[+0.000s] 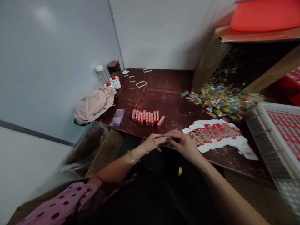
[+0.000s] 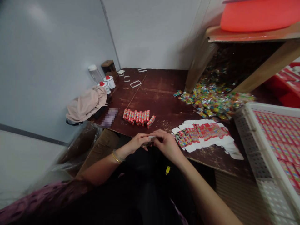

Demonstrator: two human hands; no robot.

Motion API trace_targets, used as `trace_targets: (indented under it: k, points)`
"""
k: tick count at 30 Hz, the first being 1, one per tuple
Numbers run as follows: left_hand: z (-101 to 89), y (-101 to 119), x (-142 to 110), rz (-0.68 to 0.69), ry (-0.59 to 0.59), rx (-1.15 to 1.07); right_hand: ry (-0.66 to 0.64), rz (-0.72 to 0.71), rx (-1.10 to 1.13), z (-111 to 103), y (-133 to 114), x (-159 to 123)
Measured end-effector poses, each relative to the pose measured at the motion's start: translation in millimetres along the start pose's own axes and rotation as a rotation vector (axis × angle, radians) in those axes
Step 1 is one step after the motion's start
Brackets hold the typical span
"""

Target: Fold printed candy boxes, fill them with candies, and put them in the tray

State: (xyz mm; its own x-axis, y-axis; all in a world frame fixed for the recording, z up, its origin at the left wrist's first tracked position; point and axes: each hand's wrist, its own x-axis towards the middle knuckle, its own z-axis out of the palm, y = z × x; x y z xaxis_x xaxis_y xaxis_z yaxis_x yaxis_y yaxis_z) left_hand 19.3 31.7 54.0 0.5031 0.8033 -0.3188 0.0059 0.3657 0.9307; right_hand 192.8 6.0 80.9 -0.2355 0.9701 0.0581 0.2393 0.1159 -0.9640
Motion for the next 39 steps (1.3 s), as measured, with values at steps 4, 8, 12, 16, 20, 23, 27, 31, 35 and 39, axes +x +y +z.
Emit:
trace_targets:
  k: [4,8,12,16,20,23,27,31,35,39]
  points:
    - [-7.9,0,5,-0.106,-0.011,-0.065,0.001,-0.177,-0.199,3,1,2]
    - [-15.5,0,5,-0.073,-0.16,-0.208,0.031,-0.087,-0.108,1,3,12]
    - [-24.6,3,-2,-0.09,-0.236,-0.271,0.027,-0.093,-0.153,-2,4,18]
    - [-23.5,1,-3,-0.16,-0.193,-0.209,0.085,-0.203,-0.332,14,13,8]
    - [-4.5,-11,-1,0.133,0.077,0.154,0.213,-0.051,-0.305,39,36,7]
    - [-10.3,-8,-2,0.381,0.098,0.532,0.263,0.094,-0.166,38,62,26]
    - [-74.7,17,13,0.32,0.594,0.845,0.384,0.338,-0.275,12,92,75]
    - [-142.9,38,60,-0.075,0.722,0.91,0.35,0.355,-0.376,4,98,129]
    - [-159.0,36,92,-0.039,0.64,0.886,0.335,0.325,-0.467,8,85,155]
    - [-146.0,16,79,0.152,0.651,0.864,0.379,0.246,-0.488,6,81,134]
